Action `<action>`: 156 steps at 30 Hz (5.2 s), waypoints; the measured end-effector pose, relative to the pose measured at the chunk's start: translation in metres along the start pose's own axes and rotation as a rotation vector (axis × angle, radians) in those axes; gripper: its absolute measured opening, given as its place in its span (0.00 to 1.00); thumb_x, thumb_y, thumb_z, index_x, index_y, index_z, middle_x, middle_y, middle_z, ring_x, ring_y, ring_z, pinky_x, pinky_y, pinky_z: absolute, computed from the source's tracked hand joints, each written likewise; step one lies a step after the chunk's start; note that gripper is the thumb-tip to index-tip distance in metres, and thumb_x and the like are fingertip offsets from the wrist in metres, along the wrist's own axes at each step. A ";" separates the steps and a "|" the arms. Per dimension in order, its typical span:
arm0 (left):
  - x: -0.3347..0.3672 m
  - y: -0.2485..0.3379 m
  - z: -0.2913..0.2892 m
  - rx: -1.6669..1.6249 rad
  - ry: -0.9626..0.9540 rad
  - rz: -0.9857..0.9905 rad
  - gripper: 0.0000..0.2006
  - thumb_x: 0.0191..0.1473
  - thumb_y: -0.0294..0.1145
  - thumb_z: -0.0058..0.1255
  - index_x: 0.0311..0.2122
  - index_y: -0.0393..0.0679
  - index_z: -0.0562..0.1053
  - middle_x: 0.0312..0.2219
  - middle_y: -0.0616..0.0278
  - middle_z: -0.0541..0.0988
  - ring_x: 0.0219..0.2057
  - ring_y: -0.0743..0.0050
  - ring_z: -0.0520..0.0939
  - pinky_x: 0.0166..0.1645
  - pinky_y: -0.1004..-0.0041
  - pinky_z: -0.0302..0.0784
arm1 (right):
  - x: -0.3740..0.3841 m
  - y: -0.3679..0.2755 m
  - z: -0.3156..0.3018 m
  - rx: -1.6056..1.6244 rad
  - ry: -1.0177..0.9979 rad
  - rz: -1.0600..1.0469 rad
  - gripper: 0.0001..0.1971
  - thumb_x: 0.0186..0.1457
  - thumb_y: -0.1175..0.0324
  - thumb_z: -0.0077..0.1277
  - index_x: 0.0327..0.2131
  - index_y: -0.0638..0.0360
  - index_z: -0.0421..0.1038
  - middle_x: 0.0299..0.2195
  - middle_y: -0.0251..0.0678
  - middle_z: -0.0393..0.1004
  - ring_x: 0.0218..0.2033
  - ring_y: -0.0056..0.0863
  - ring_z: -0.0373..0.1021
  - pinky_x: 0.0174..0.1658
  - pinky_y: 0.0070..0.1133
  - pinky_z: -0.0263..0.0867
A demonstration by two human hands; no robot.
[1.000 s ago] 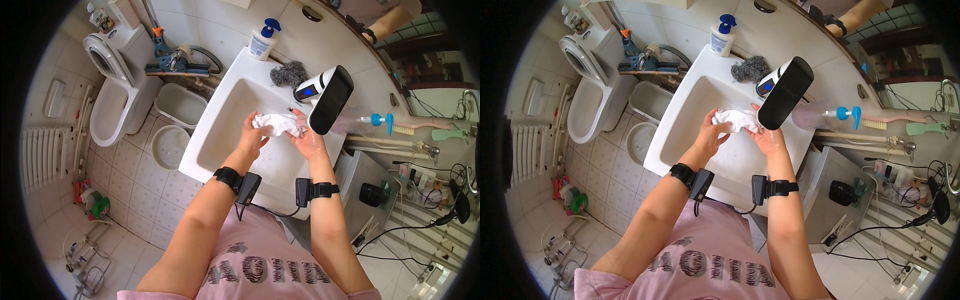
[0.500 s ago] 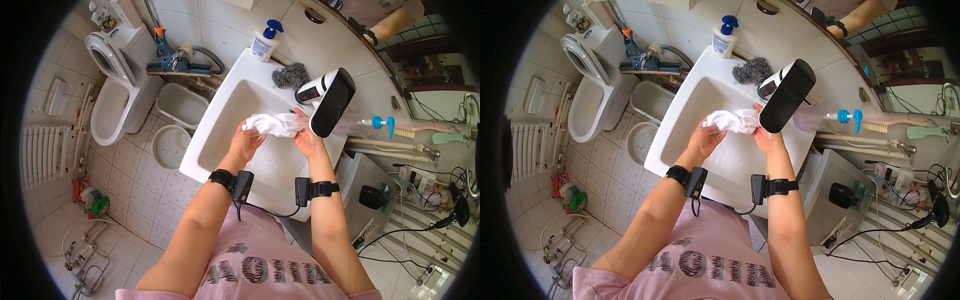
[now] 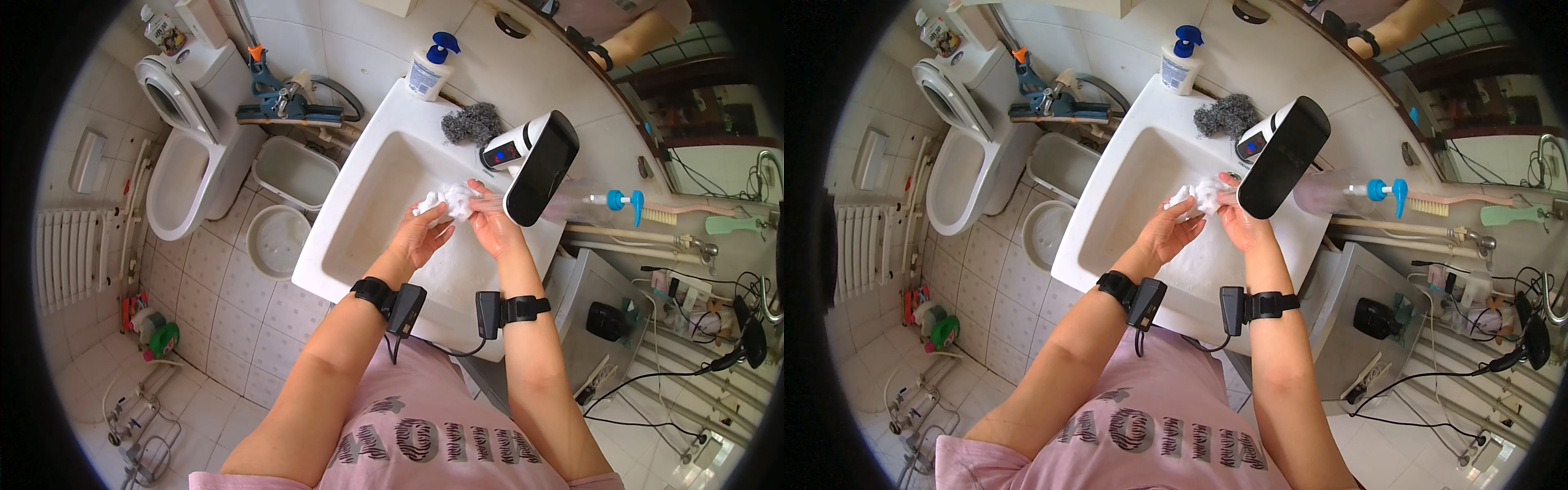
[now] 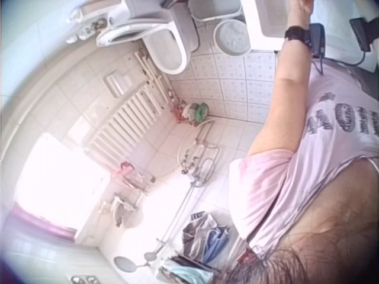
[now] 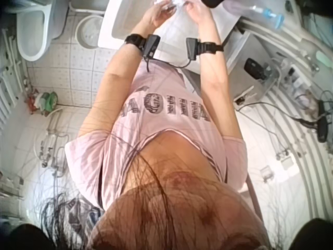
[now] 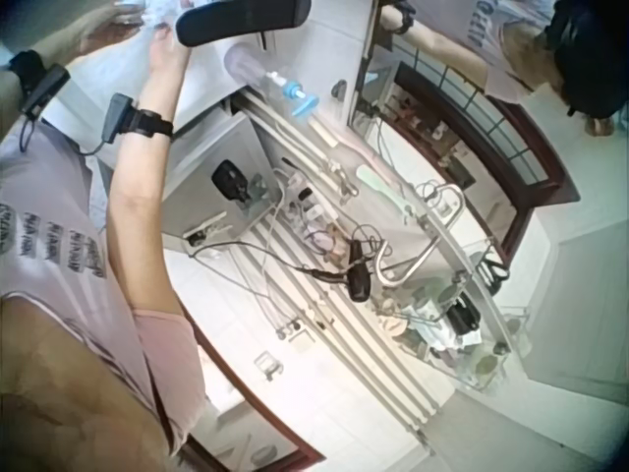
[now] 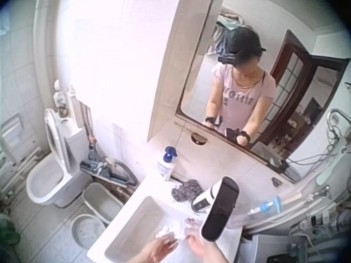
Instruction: The recorder washes a small white cloth in a bathroom sink using liquid soap.
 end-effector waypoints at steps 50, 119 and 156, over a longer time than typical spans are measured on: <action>0.004 0.004 0.016 0.275 -0.023 0.078 0.24 0.49 0.23 0.41 0.52 0.55 0.58 0.43 0.68 0.64 0.41 0.76 0.68 0.51 0.65 0.61 | -0.057 -0.025 -0.016 -0.262 0.170 -0.023 0.16 0.44 0.71 0.48 0.40 0.61 0.65 0.40 0.38 0.68 0.42 0.31 0.66 0.45 0.32 0.66; -0.016 -0.026 0.047 0.314 0.033 -0.051 0.13 0.55 0.45 0.35 0.32 0.48 0.66 0.21 0.68 0.70 0.18 0.79 0.68 0.20 0.77 0.59 | -0.029 -0.001 -0.015 -1.198 0.445 -0.520 0.19 0.49 0.52 0.46 0.36 0.58 0.69 0.26 0.37 0.72 0.27 0.29 0.68 0.31 0.26 0.62; 0.005 -0.005 0.018 0.068 -0.036 -0.017 0.24 0.54 0.44 0.37 0.56 0.57 0.51 0.49 0.67 0.62 0.51 0.65 0.61 0.54 0.58 0.52 | -0.043 -0.010 0.004 0.222 0.245 -0.006 0.20 0.43 0.79 0.41 0.44 0.65 0.60 0.40 0.44 0.65 0.42 0.40 0.65 0.40 0.24 0.68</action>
Point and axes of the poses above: each hand's wrist, its own x-axis towards the middle knuckle, its own z-axis out of the palm, y = z × x, the point moved 3 cm from there along x, towards the middle knuckle
